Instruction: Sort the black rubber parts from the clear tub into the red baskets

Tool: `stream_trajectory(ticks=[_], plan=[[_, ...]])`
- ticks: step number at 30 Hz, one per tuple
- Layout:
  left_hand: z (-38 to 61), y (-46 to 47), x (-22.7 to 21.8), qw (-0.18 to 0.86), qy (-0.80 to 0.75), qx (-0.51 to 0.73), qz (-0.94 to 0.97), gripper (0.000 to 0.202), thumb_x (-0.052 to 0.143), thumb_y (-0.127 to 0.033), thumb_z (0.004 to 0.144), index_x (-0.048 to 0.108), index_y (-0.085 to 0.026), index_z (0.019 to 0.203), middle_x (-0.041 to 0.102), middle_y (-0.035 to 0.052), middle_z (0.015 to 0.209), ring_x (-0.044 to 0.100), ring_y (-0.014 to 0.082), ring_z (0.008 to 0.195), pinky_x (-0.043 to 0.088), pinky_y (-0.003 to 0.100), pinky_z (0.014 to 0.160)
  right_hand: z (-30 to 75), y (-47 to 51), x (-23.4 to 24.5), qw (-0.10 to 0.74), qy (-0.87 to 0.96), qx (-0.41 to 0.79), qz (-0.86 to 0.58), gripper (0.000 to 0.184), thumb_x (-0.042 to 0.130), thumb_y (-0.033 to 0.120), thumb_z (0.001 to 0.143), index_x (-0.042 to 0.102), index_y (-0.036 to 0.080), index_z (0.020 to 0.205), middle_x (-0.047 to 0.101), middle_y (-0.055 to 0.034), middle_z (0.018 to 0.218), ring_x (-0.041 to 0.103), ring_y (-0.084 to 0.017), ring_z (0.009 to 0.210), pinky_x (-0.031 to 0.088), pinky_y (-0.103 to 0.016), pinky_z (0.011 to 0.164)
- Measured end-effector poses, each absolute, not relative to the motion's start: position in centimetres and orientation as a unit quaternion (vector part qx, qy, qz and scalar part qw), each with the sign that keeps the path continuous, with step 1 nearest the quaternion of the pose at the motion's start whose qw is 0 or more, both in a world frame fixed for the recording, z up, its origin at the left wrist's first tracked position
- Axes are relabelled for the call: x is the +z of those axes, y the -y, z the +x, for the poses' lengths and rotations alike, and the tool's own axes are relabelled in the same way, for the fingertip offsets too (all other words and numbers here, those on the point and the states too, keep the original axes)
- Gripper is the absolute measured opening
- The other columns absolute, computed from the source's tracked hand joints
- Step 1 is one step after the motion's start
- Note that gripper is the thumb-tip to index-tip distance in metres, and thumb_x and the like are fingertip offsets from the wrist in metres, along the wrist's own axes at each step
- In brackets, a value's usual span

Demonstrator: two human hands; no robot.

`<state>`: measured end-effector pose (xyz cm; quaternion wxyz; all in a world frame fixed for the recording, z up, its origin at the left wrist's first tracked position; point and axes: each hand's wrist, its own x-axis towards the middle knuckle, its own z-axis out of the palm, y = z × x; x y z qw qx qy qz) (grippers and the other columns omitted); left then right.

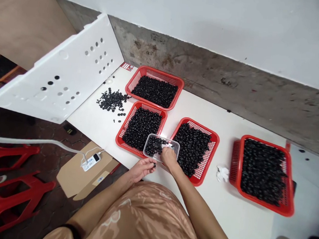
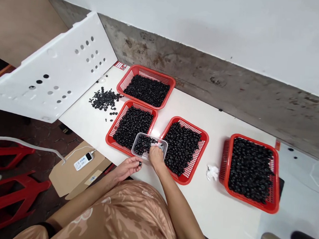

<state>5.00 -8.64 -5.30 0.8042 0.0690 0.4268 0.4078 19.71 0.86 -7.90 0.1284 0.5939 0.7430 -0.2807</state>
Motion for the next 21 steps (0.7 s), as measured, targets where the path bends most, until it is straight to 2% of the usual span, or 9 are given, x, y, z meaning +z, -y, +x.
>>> stream_trajectory(ticks=[6,9,11,13,16,18,21], plan=[[5.1,8.1,-5.0,0.803,-0.419,0.421,0.053,0.029,0.081,-0.026,0.066,0.066,-0.011,0.087,0.061,0.0017,0.073,0.057,0.0071,0.065,0.043,0.02,0.068,20.4,-1.4,-7.4,0.086,-0.745,-0.299,0.59,0.02,0.047,0.009,0.083,0.063,0.004,0.095,0.066,-0.022,0.097,0.064,-0.026,0.092,0.047,-0.035,0.08],[5.2,7.6,-4.4,0.8,-0.422,0.425,0.045,0.027,0.081,-0.025,0.066,0.067,-0.011,0.084,0.061,0.0018,0.073,0.056,0.007,0.065,0.043,0.02,0.068,20.9,-1.6,-6.2,0.031,-0.743,-0.317,0.589,0.021,0.046,0.017,0.088,0.062,0.008,0.097,0.066,-0.016,0.095,0.064,-0.022,0.088,0.047,-0.032,0.079],[5.3,7.2,-4.0,0.798,-0.424,0.425,0.047,0.027,0.08,-0.026,0.067,0.068,-0.011,0.085,0.061,0.0024,0.074,0.055,0.0069,0.064,0.042,0.021,0.068,21.4,-1.3,-5.3,-0.026,-0.737,-0.36,0.572,0.025,0.042,0.027,0.092,0.059,0.013,0.104,0.066,-0.0087,0.088,0.063,-0.018,0.079,0.049,-0.028,0.073],[5.4,6.7,-3.6,0.799,-0.427,0.42,0.058,0.03,0.079,-0.028,0.068,0.07,-0.011,0.091,0.063,0.0036,0.077,0.055,0.007,0.064,0.042,0.021,0.068,21.8,-0.7,-4.4,-0.132,-0.697,-0.457,0.536,0.029,0.042,0.037,0.093,0.057,0.017,0.107,0.063,-0.0037,0.08,0.06,-0.015,0.068,0.049,-0.025,0.064],[5.6,5.9,-3.0,0.796,-0.429,0.422,0.069,0.034,0.079,-0.029,0.069,0.07,-0.011,0.097,0.065,0.0048,0.08,0.056,0.0075,0.064,0.041,0.022,0.068,22.3,0.5,-3.4,-0.302,-0.594,-0.586,0.463,0.028,0.054,0.043,0.087,0.06,0.019,0.101,0.06,-0.005,0.091,0.058,-0.014,0.071,0.051,-0.027,0.066],[5.8,5.4,-2.5,0.791,-0.427,0.432,0.075,0.033,0.079,-0.03,0.069,0.071,-0.012,0.094,0.065,0.0048,0.081,0.055,0.0077,0.065,0.041,0.022,0.067,22.4,1.1,-2.9,-0.345,-0.56,-0.615,0.435,0.025,0.06,0.043,0.084,0.062,0.02,0.095,0.056,-0.0066,0.103,0.058,-0.015,0.08,0.052,-0.03,0.074],[6.1,4.8,-1.7,0.786,-0.424,0.44,0.096,0.029,0.079,-0.031,0.068,0.07,-0.012,0.088,0.063,0.0034,0.078,0.055,0.0076,0.063,0.039,0.022,0.065,22.4,1.4,-2.4,-0.348,-0.554,-0.625,0.425,0.024,0.06,0.044,0.084,0.063,0.021,0.092,0.054,-0.0071,0.105,0.056,-0.017,0.089,0.051,-0.032,0.08]])
